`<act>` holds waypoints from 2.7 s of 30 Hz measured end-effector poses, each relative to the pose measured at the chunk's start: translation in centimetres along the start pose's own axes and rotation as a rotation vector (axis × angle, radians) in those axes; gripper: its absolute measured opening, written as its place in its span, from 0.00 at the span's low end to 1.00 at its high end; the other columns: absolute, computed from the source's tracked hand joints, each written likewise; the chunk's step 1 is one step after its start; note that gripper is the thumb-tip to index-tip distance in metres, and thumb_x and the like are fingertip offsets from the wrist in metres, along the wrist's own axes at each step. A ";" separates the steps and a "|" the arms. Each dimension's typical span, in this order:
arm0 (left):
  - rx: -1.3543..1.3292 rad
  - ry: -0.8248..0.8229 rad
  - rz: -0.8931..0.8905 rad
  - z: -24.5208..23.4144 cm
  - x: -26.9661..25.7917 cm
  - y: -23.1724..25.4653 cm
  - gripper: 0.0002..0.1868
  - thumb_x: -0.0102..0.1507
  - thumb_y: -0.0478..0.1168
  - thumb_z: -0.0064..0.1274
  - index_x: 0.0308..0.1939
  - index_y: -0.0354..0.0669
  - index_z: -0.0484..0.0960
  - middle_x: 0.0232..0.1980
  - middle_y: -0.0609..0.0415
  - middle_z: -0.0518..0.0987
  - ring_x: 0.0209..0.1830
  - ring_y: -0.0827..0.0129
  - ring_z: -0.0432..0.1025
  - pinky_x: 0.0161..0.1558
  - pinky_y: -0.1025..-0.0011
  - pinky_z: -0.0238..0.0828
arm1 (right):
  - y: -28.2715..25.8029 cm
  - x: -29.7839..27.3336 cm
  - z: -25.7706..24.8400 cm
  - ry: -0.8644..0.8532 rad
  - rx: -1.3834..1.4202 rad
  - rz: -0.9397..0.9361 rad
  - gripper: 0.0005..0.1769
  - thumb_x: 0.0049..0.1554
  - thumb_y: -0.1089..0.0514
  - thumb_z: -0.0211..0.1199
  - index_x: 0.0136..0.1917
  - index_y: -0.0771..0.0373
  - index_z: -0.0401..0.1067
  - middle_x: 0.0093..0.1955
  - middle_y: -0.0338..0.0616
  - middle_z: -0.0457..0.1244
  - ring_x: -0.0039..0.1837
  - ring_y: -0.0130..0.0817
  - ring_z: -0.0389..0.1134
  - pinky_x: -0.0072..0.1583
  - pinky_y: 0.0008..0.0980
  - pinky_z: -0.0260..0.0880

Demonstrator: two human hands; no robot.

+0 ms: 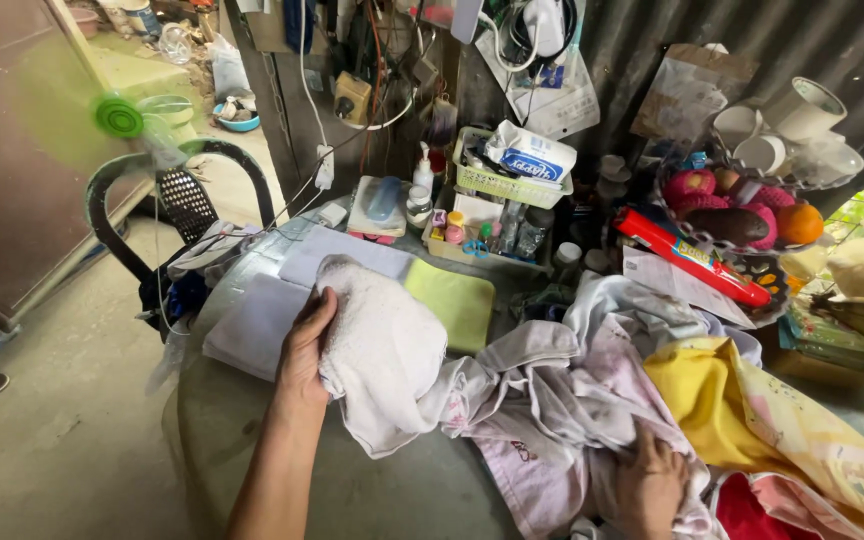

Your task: The person folds a white towel with red embroidery on a cluttered table. They smooth and align the edges, fold it in half multiple times, and place it on a stack of already folded towels.

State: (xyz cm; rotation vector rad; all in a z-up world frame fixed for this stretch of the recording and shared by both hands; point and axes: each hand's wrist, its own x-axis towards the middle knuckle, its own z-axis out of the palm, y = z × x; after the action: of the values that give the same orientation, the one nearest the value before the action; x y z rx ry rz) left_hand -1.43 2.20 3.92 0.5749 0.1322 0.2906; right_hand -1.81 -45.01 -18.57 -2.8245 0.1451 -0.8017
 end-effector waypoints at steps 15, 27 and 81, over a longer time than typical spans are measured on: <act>0.036 -0.122 -0.007 5.6 -6.3 -8.1 0.25 0.58 0.28 0.48 0.61 0.36 0.73 0.56 0.43 0.78 0.49 0.60 0.74 0.49 0.65 0.72 | -25.2 0.5 -15.2 -0.421 1.115 -0.184 0.43 0.40 0.49 0.76 0.66 0.55 0.63 0.64 0.43 0.64 0.66 0.36 0.65 0.68 0.38 0.61; 1.417 -0.444 0.365 5.2 -10.2 -7.9 0.47 0.50 0.77 0.38 0.66 0.56 0.64 0.76 0.46 0.47 0.71 0.55 0.52 0.62 0.45 0.53 | -21.7 2.6 -15.3 -0.734 1.378 0.214 0.11 0.53 0.63 0.61 0.46 0.69 0.80 0.43 0.50 0.74 0.44 0.38 0.74 0.49 0.32 0.72; 0.571 0.144 -0.648 -12.1 -3.5 -23.1 0.12 0.55 0.33 0.65 0.35 0.30 0.78 0.36 0.48 0.78 0.41 0.62 0.73 0.46 0.70 0.65 | -10.0 5.2 -6.2 -0.451 1.558 1.130 0.12 0.53 0.64 0.63 0.50 0.70 0.74 0.46 0.51 0.68 0.46 0.38 0.67 0.49 0.29 0.69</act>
State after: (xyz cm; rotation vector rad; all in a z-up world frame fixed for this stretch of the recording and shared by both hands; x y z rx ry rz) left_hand -1.86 -11.06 -18.78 1.0375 0.5383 -0.3537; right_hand -0.28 -37.07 -8.62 -1.0369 0.6072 0.1036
